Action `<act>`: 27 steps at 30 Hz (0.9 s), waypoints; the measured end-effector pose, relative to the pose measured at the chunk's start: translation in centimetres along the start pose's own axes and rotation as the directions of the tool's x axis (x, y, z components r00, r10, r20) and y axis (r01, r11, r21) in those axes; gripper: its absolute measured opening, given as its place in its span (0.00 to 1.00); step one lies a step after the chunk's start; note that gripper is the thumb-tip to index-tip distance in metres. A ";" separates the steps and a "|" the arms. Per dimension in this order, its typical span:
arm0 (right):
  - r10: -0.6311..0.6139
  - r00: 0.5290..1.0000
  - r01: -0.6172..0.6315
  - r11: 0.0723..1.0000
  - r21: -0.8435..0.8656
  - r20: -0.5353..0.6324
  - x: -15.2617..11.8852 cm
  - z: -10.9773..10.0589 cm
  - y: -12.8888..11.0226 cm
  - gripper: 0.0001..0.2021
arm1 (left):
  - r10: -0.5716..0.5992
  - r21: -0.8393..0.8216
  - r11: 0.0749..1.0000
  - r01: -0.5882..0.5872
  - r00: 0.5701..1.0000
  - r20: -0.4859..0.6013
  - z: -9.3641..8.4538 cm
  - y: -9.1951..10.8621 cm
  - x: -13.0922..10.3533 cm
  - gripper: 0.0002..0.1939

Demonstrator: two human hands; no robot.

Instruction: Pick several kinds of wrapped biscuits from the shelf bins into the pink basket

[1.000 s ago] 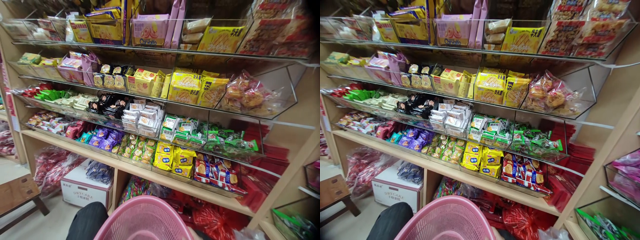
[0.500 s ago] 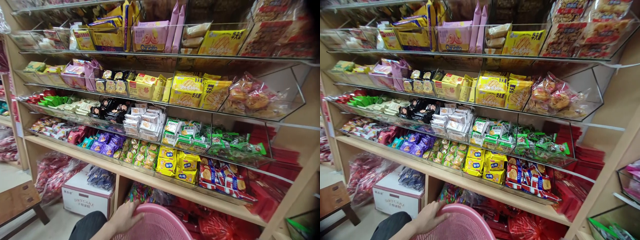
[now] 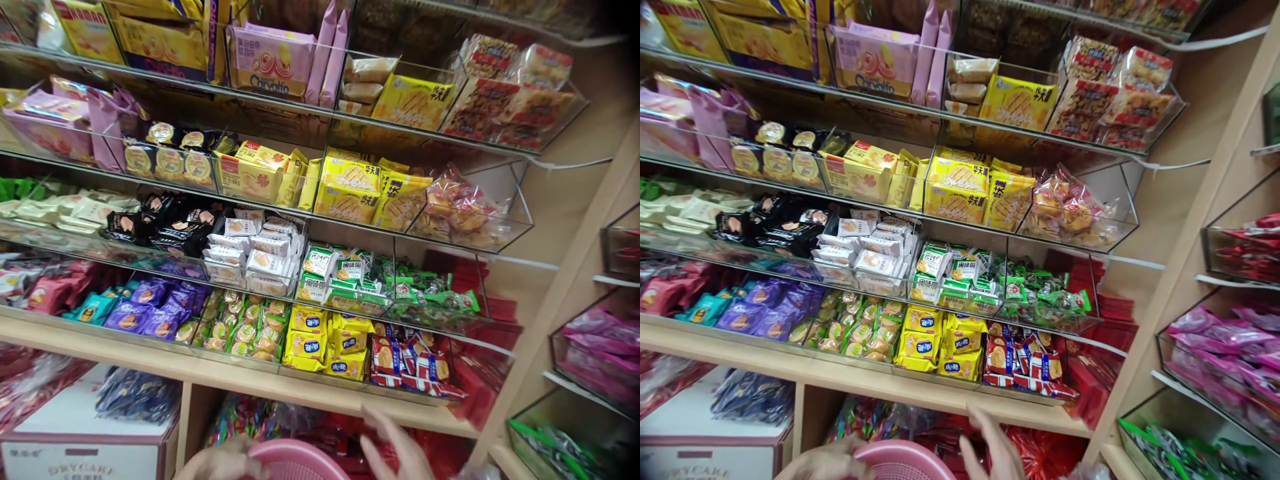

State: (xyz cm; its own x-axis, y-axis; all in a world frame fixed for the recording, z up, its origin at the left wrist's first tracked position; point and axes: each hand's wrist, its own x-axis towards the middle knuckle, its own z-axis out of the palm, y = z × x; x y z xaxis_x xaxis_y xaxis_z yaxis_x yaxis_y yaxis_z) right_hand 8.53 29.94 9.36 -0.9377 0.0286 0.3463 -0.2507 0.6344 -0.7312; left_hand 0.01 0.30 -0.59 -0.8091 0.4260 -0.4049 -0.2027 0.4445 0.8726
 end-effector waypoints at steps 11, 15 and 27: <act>-0.708 0.693 0.646 0.526 -0.554 0.136 19.4 -6.4 -18.9 0.23 | 0.070 0.020 0.997 -0.069 0.996 -0.059 0.2 -0.3 0.5 0.15; -0.636 0.737 0.621 0.503 -0.601 0.229 22.2 -5.5 -18.8 0.29 | 0.103 0.053 0.993 -0.102 0.995 -0.010 -0.2 -0.3 -0.3 0.18; -0.595 0.753 0.617 0.489 -0.617 0.282 23.6 -5.7 -18.4 0.27 | 0.118 0.106 0.987 -0.117 0.993 -0.004 -1.1 -1.9 -0.3 0.23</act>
State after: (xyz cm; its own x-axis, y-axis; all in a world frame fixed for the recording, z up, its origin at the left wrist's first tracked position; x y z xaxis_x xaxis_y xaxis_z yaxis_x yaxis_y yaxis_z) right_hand -7.60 23.33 34.31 -0.6246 -0.5736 0.5300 -0.5528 0.8041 0.2189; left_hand 0.02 -1.57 -1.86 -0.8296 0.4722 -0.2980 -0.0470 0.4727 0.8800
